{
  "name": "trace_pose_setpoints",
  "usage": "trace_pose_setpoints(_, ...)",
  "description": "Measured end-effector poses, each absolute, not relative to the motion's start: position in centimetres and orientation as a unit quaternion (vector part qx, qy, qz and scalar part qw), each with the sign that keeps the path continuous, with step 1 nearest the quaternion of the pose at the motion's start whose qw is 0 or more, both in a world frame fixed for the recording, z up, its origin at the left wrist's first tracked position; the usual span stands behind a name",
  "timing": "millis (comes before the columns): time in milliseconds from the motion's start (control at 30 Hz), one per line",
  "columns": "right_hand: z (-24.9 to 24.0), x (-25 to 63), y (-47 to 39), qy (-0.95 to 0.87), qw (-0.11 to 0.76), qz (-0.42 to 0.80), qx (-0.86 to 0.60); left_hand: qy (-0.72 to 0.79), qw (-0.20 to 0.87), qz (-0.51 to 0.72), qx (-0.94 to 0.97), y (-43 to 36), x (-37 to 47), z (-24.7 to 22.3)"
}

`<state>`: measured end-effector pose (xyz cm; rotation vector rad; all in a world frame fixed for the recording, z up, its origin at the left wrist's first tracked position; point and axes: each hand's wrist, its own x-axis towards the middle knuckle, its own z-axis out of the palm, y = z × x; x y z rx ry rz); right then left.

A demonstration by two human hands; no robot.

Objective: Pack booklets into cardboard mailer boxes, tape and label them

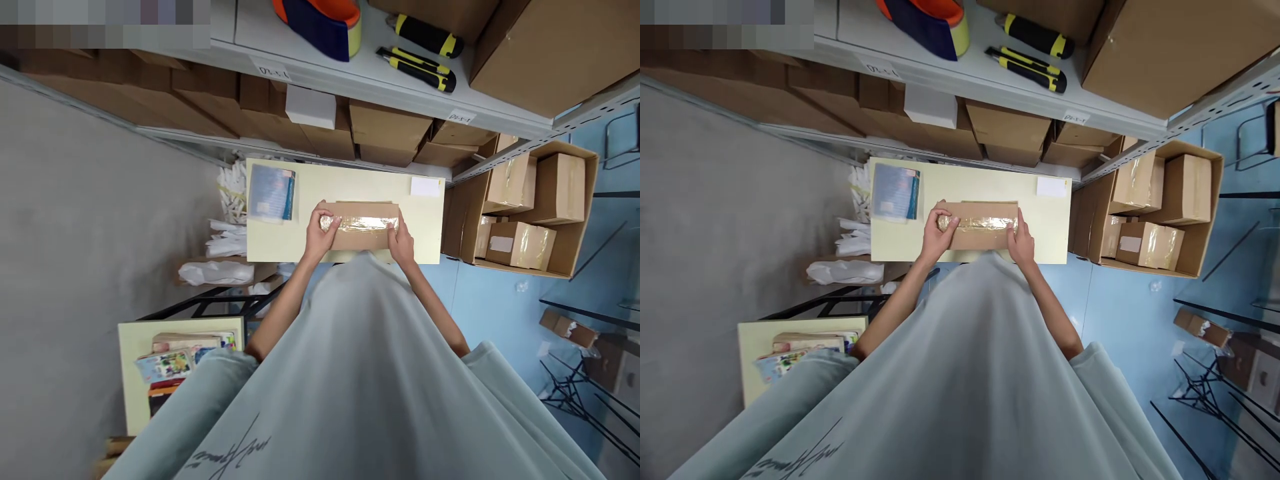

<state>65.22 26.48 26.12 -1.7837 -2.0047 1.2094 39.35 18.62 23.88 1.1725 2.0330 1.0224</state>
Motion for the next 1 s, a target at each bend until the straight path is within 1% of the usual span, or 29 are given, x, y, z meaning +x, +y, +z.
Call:
trace_pose_setpoints(133,25.1,64.4,26.3,-0.697,0.08,0.408,-0.585,0.797,0.267,0.372,0.393,17.4,39.1,22.7)
trace_pose_setpoints(267,23.6,62.6,28.6,-0.717,0.069,0.402,-0.565,0.819,0.253,0.38,0.347,18.1,38.2,21.5)
trace_pose_setpoints(400,22.8,61.2,31.1,-0.721,0.085,0.419,-0.546,0.822,0.247,0.401,0.321,19.5,37.0,21.2)
trace_pose_setpoints(567,23.5,62.8,30.9,-0.672,0.104,0.433,-0.592,0.791,0.249,0.411,0.379,22.9,36.4,22.8)
trace_pose_setpoints(667,24.2,64.3,29.5,-0.644,0.13,0.415,-0.629,0.753,0.269,0.417,0.432,25.6,36.5,23.6)
trace_pose_setpoints(767,24.3,64.8,29.1,-0.624,0.148,0.401,-0.654,0.731,0.294,0.413,0.458,27.9,36.5,23.3)
trace_pose_setpoints(833,23.9,64.6,30.2,-0.607,0.14,0.412,-0.665,0.729,0.306,0.406,0.458,29.0,36.2,22.5)
trace_pose_setpoints(1000,22.7,63.3,34.8,-0.586,0.071,0.444,-0.674,0.736,0.355,0.382,0.431,30.6,34.7,20.3)
